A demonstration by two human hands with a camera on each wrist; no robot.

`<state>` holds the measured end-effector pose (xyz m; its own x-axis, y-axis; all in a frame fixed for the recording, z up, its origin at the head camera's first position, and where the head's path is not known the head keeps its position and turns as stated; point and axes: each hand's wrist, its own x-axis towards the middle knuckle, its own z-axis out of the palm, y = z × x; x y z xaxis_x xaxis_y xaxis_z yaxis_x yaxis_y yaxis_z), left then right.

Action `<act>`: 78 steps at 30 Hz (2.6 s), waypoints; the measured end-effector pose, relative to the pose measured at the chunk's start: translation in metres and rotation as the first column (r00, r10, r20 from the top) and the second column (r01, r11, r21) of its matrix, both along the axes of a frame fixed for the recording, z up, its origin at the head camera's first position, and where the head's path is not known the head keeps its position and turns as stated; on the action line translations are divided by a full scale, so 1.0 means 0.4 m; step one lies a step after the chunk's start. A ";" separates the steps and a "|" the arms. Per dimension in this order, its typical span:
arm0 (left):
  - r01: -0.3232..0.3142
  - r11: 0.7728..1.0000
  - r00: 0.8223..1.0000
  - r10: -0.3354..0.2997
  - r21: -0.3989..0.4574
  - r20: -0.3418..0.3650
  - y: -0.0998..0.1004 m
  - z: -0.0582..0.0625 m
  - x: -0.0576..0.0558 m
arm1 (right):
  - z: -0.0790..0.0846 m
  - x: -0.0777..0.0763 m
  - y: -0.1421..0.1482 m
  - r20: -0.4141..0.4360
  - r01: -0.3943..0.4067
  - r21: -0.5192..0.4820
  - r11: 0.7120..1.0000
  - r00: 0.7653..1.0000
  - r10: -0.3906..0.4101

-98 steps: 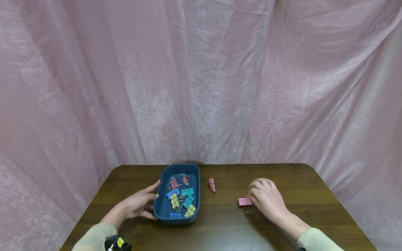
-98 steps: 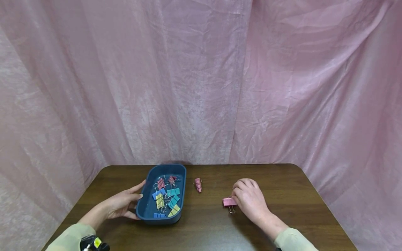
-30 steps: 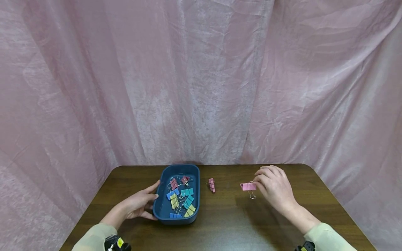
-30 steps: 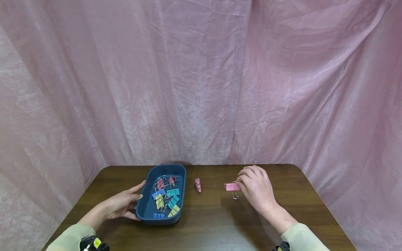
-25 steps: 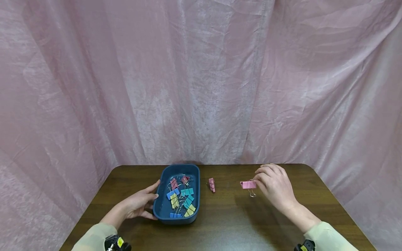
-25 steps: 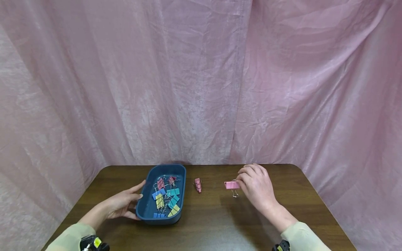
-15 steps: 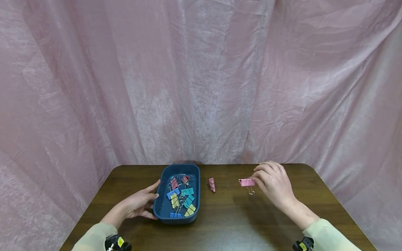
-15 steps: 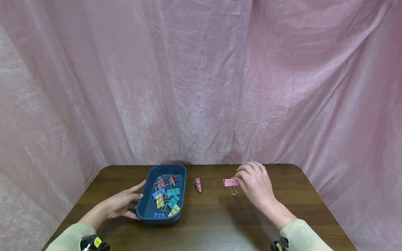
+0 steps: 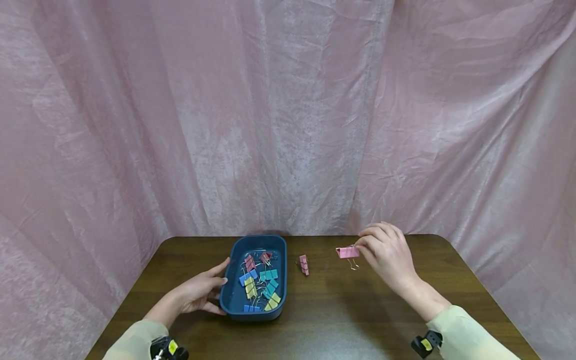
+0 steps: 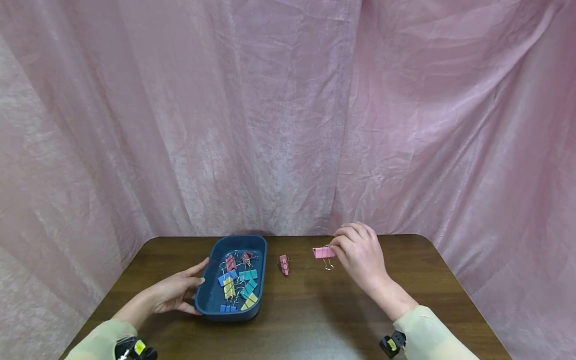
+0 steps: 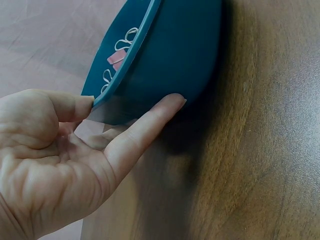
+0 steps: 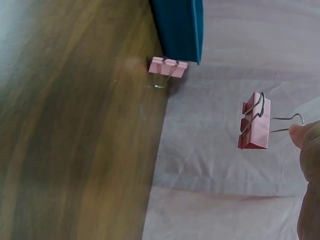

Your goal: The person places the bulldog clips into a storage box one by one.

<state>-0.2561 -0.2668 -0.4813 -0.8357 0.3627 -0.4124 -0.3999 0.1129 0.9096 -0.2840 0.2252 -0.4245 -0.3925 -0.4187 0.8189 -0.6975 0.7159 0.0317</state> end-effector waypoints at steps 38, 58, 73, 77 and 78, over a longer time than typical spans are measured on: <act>0.001 1.000 1.000 -0.001 0.008 -0.001 0.003 0.003 0.001 | 0.030 -0.047 -0.159 -0.020 -0.082 -0.102 0.991 0.997 0.080; 0.008 1.000 1.000 -0.008 -0.001 -0.013 0.003 0.004 0.006 | 0.030 -0.056 -0.241 -0.038 -0.130 -0.112 0.985 0.991 0.126; -0.004 1.000 1.000 0.003 -0.015 -0.011 0.004 0.008 0.007 | 0.020 -0.060 -0.304 0.004 -0.125 -0.062 0.990 0.992 0.125; -0.002 1.000 1.000 0.002 -0.015 -0.012 0.004 0.007 0.007 | 0.017 -0.063 -0.323 0.024 -0.120 -0.046 0.992 0.992 0.121; -0.001 1.000 1.000 0.000 -0.014 -0.013 0.004 0.006 0.007 | 0.016 -0.064 -0.328 0.026 -0.120 -0.042 0.992 0.992 0.121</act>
<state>-0.2533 -0.2653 -0.4787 -0.8410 0.3568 -0.4066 -0.3884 0.1251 0.9130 -0.3098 0.0941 -0.4181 -0.3649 -0.4315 0.8250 -0.7789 0.6269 -0.0166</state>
